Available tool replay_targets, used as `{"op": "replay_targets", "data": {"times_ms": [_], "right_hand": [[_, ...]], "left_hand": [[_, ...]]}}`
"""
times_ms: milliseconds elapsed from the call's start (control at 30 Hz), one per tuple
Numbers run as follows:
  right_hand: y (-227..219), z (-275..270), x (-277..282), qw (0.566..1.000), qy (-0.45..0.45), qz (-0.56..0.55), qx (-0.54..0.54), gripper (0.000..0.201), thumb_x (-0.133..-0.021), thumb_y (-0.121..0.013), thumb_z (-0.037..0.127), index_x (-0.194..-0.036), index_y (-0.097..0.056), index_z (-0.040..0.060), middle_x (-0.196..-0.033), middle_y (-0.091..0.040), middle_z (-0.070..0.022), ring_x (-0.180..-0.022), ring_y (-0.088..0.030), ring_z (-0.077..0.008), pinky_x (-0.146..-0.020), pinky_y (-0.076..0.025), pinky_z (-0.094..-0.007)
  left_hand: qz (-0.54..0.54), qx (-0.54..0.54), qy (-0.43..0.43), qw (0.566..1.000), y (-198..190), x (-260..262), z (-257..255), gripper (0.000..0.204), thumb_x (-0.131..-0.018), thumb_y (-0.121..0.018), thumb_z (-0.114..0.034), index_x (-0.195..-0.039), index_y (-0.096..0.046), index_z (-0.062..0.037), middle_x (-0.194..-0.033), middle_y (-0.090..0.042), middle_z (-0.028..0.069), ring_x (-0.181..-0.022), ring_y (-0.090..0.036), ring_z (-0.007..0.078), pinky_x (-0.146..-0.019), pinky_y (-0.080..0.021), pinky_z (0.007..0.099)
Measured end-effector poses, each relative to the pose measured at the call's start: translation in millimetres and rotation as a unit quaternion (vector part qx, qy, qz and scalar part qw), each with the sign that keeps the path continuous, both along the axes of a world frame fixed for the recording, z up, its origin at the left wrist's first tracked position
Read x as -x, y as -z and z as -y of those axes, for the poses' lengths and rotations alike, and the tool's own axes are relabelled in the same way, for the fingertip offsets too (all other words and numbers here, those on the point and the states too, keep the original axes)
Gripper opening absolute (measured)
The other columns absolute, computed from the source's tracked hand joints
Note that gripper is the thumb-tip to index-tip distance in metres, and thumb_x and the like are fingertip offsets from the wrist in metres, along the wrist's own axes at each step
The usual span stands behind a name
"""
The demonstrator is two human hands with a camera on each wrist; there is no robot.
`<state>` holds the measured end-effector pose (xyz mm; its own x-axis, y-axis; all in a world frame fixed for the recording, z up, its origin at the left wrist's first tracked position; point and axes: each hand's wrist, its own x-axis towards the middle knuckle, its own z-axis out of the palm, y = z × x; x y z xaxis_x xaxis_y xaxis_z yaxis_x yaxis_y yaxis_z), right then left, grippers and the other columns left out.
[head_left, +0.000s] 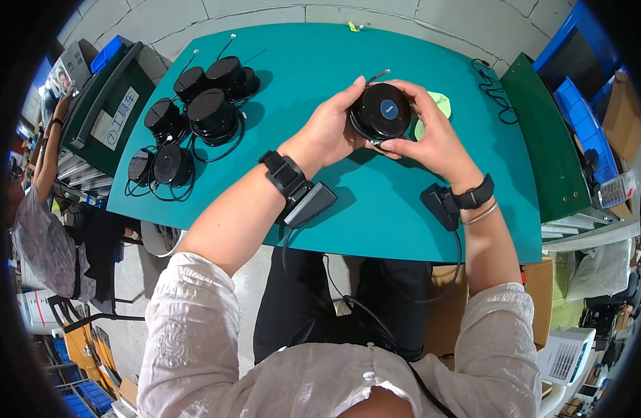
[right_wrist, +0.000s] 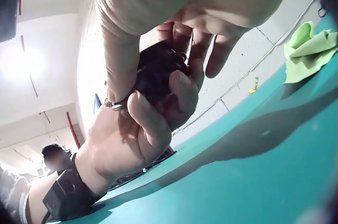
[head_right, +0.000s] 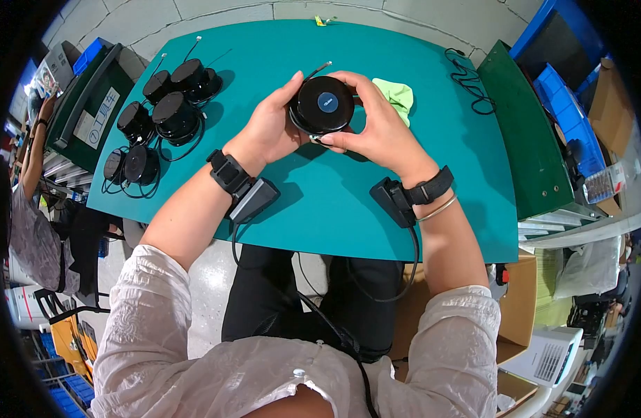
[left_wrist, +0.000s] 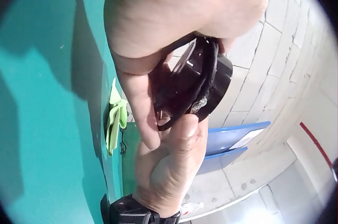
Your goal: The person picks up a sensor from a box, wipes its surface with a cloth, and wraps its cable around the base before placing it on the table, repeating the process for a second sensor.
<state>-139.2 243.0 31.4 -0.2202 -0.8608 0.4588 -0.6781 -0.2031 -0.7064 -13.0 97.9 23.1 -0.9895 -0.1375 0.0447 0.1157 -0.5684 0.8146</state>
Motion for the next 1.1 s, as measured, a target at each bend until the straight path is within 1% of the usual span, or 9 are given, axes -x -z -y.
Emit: {"op": "replay_targets", "data": {"times_ms": [200, 267, 333, 367, 500, 667, 867, 967, 1100], "right_hand": [[-6, 0, -7, 0.999, 0.031, 0.0, 0.01, 0.073, -0.067, -0.083, 0.022, -0.127, -0.045, 0.0053, -0.119, -0.056, -0.0113, -0.113, -0.054, -0.0254, -0.098, -0.043, -0.0372], [-2, 2, -5, 0.996, 0.073, 0.014, 0.043, 0.07, -0.067, -0.083, 0.022, -0.124, -0.046, 0.0046, -0.117, -0.057, -0.0116, -0.111, -0.055, -0.0257, -0.095, -0.044, -0.0366], [-5, 0, -6, 0.994, 0.107, -0.016, 0.034, 0.069, -0.067, -0.082, 0.022, -0.124, -0.046, 0.0047, -0.117, -0.057, -0.0118, -0.11, -0.055, -0.0256, -0.095, -0.044, -0.0367], [-6, -1, -7, 0.989, 0.14, -0.045, 0.025, 0.069, -0.067, -0.082, 0.023, -0.123, -0.046, 0.0047, -0.116, -0.057, -0.0119, -0.109, -0.055, -0.0255, -0.094, -0.044, -0.0368], [-5, -1, -5, 0.988, 0.146, -0.046, 0.028, 0.068, -0.068, -0.082, 0.023, -0.123, -0.047, 0.0047, -0.117, -0.056, -0.0115, -0.109, -0.055, -0.0256, -0.093, -0.045, -0.0369], [-2, 1, 2, 0.994, 0.089, -0.027, 0.051, 0.072, -0.068, -0.082, 0.025, -0.127, -0.046, 0.0038, -0.125, -0.05, -0.0122, -0.113, -0.053, -0.0261, -0.095, -0.045, -0.0372], [0, 2, 2, 0.995, 0.075, -0.044, 0.042, 0.073, -0.068, -0.082, 0.024, -0.128, -0.046, 0.0032, -0.126, -0.05, -0.0127, -0.115, -0.052, -0.0267, -0.097, -0.044, -0.0376], [-1, 0, -2, 0.997, 0.07, -0.034, 0.029, 0.074, -0.067, -0.082, 0.023, -0.128, -0.045, 0.003, -0.123, -0.052, -0.0131, -0.116, -0.052, -0.0273, -0.097, -0.044, -0.0374], [-2, -1, -2, 0.991, 0.102, -0.081, 0.041, 0.073, -0.065, -0.083, 0.022, -0.126, -0.047, 0.0033, -0.121, -0.054, -0.0128, -0.114, -0.053, -0.0279, -0.096, -0.045, -0.0372]], "left_hand": [[-0.057, -0.027, 0.045, 0.997, 1, 0, 2, 0.052, -0.1, -0.032, -0.044, -0.136, -0.037, -0.0061, -0.126, -0.053, 0.0163, -0.111, -0.058, 0.0313, -0.086, -0.055, 0.0486], [-0.076, -0.034, 0.051, 0.995, 3, 3, 0, 0.051, -0.1, -0.035, -0.041, -0.135, -0.037, -0.004, -0.126, -0.052, 0.0173, -0.111, -0.058, 0.0317, -0.087, -0.055, 0.0484], [-0.056, 0.021, 0.0, 0.998, 4, 6, -3, 0.048, -0.1, -0.041, -0.034, -0.134, -0.036, -0.0004, -0.127, -0.05, 0.0185, -0.111, -0.058, 0.0315, -0.087, -0.055, 0.0479], [-0.043, 0.001, 0.0, 0.999, 6, 6, -1, 0.045, -0.099, -0.043, -0.03, -0.133, -0.037, 0.0001, -0.125, -0.051, 0.017, -0.11, -0.058, 0.0302, -0.086, -0.056, 0.0472], [-0.041, 0.031, 0.004, 0.999, 5, 4, 2, 0.047, -0.099, -0.041, -0.034, -0.133, -0.039, -0.0013, -0.126, -0.052, 0.0167, -0.11, -0.059, 0.0291, -0.085, -0.057, 0.0465], [-0.031, -0.006, -0.013, 0.999, 7, 4, 6, 0.05, -0.099, -0.037, -0.043, -0.129, -0.046, -0.0034, -0.115, -0.061, 0.0171, -0.102, -0.063, 0.0285, -0.082, -0.058, 0.0448], [-0.031, -0.005, 0.001, 0.999, 8, 1, 10, 0.05, -0.098, -0.039, -0.041, -0.125, -0.049, -0.0009, -0.11, -0.063, 0.0183, -0.091, -0.066, 0.0299, -0.077, -0.057, 0.0437], [0.0, 0.012, -0.038, 0.999, 9, 3, 10, 0.051, -0.097, -0.04, -0.042, -0.125, -0.049, 0.0, -0.109, -0.063, 0.0199, -0.089, -0.066, 0.0306, -0.077, -0.057, 0.044], [-0.015, -0.011, -0.006, 1.0, 6, 2, 6, 0.05, -0.097, -0.042, -0.041, -0.125, -0.048, 0.0002, -0.109, -0.063, 0.0206, -0.091, -0.066, 0.0316, -0.079, -0.057, 0.0456]]}}
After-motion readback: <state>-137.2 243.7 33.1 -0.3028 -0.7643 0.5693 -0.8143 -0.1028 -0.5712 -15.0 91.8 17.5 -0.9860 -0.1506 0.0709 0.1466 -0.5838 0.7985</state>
